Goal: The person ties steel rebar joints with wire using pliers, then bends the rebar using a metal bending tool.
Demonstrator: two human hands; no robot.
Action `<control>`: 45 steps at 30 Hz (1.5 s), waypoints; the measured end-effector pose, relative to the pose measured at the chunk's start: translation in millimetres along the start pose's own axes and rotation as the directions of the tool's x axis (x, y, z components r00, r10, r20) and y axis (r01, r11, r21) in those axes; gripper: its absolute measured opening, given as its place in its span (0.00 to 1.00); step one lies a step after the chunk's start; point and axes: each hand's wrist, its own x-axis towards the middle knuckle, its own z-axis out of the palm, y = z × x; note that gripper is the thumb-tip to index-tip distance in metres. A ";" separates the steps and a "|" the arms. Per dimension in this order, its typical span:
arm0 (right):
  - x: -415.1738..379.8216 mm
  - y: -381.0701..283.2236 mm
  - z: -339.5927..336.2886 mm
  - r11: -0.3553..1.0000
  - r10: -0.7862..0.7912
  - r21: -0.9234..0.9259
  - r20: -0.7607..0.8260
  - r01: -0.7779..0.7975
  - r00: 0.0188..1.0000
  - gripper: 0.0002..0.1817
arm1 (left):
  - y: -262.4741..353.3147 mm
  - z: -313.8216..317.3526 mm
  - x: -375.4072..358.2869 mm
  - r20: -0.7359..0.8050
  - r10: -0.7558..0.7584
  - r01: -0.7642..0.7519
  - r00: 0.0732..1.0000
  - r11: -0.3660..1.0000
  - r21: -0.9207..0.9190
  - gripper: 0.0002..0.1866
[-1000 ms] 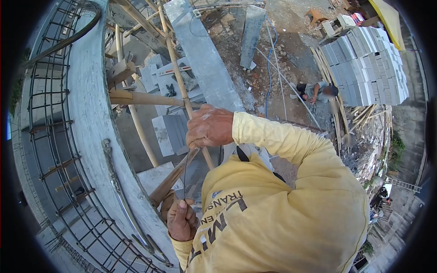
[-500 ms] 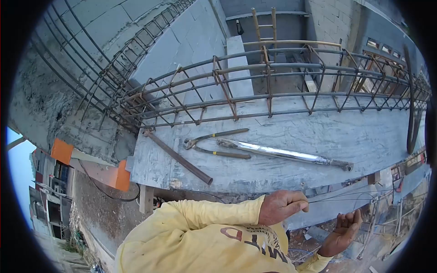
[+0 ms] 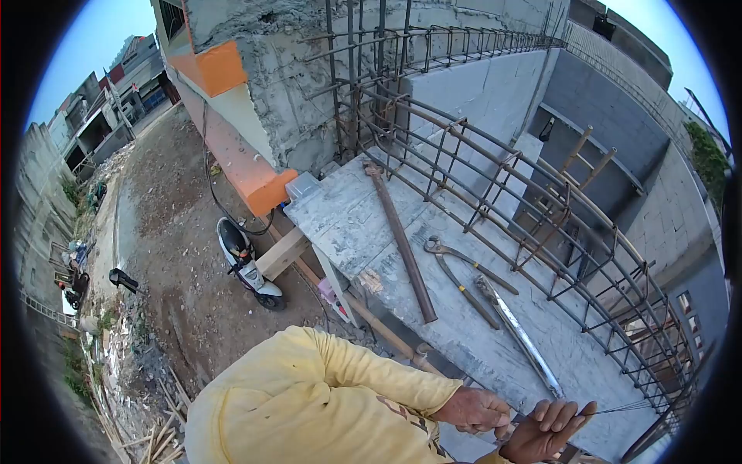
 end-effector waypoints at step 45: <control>69.6 -71.7 217.3 0.864 -0.229 0.468 0.694 -0.187 0.682 0.20 | 25.5 -28.9 -102.9 -0.227 0.685 -0.394 0.692 0.622 0.677 0.22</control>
